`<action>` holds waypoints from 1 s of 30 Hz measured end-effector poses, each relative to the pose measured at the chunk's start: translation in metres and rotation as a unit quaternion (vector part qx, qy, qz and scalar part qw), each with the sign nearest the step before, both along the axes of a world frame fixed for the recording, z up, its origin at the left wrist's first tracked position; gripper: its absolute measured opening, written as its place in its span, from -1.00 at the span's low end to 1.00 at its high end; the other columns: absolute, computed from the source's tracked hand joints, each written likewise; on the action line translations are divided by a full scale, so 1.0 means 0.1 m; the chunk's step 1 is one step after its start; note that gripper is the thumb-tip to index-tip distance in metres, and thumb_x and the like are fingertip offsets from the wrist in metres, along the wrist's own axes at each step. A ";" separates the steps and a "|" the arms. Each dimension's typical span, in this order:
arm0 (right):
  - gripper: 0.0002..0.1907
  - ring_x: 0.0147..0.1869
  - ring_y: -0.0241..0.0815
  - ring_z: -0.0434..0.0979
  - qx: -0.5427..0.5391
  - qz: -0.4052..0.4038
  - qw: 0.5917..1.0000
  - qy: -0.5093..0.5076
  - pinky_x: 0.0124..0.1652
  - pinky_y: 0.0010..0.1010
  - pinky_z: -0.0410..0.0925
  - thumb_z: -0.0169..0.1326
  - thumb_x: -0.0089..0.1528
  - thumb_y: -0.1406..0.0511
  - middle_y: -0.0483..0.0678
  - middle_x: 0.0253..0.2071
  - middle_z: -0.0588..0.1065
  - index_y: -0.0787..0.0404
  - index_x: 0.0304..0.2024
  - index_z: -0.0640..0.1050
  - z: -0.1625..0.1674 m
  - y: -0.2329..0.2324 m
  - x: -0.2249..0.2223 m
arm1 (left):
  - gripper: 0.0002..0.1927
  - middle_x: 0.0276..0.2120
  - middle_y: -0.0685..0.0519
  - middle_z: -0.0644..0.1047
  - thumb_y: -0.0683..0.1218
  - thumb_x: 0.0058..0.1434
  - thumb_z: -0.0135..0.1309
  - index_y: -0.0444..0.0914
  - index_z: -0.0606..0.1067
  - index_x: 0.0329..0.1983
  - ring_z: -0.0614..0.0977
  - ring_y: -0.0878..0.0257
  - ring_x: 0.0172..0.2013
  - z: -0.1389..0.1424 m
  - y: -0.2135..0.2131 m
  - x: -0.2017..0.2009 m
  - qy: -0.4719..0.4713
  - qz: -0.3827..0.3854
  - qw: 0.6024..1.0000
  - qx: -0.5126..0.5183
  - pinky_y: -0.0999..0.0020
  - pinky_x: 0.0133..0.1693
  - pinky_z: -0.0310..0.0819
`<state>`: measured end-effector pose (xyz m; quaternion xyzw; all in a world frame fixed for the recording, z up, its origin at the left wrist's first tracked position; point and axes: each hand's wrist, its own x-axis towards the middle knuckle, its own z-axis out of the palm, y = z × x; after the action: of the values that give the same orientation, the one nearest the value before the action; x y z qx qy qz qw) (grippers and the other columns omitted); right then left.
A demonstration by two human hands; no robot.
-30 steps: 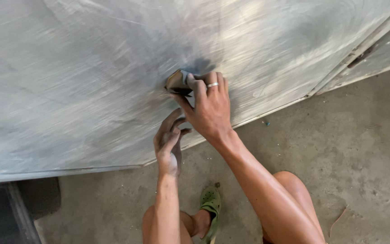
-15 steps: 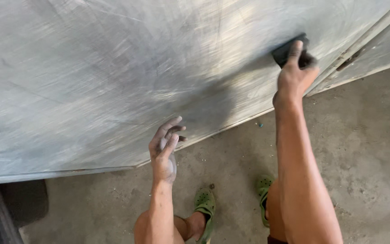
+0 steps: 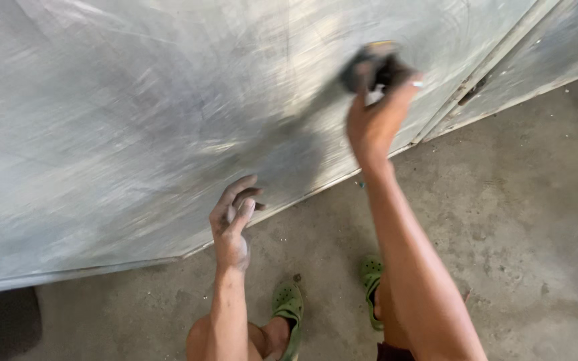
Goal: The person kneels in front of a large metal panel and scrubs its surface with an abrasive pad, working over different areas of the panel. They pause to handle a small box of abrasive material, refold the pad, and resume scrubbing the panel surface.
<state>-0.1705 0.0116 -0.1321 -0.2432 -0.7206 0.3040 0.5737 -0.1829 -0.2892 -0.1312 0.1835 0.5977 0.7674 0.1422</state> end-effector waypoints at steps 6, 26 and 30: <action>-0.47 -0.29 -0.18 0.42 -0.599 0.031 0.791 0.123 -0.31 -0.27 0.29 0.12 0.32 0.03 0.03 -0.25 0.54 0.45 -0.10 0.53 -0.56 0.76 0.07 | -0.63 0.12 -0.03 0.58 -0.11 0.26 0.16 -0.29 0.56 0.13 0.60 0.16 0.03 -0.01 -0.01 -0.01 -0.002 -0.016 1.000 0.011 0.20 -0.05 0.55; -0.63 0.05 -0.05 0.59 -0.066 -0.034 0.997 0.008 0.10 -0.23 0.47 0.25 0.49 0.17 0.06 0.01 0.54 0.32 0.07 0.46 -0.19 0.49 0.01 | -0.70 0.11 0.06 0.59 -0.17 0.30 0.17 -0.25 0.57 0.11 0.61 0.24 -0.02 -0.12 -0.13 -0.17 -0.018 0.018 0.999 0.037 0.27 -0.02 0.63; -0.56 0.21 -0.04 0.53 0.031 0.047 0.995 0.084 0.15 -0.12 0.55 0.21 0.56 0.13 0.08 0.11 0.43 0.26 0.18 0.31 0.25 -0.18 -0.26 | -0.71 0.08 0.05 0.59 -0.17 0.33 0.17 -0.27 0.58 0.10 0.61 0.23 -0.04 -0.12 -0.28 -0.22 0.009 0.039 0.999 0.033 0.27 -0.06 0.62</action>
<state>-0.1961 -0.0068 -0.1071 -0.1645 -0.6896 0.3275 0.6246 -0.2045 -0.3175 -0.1427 0.1711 0.5798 0.7902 0.1007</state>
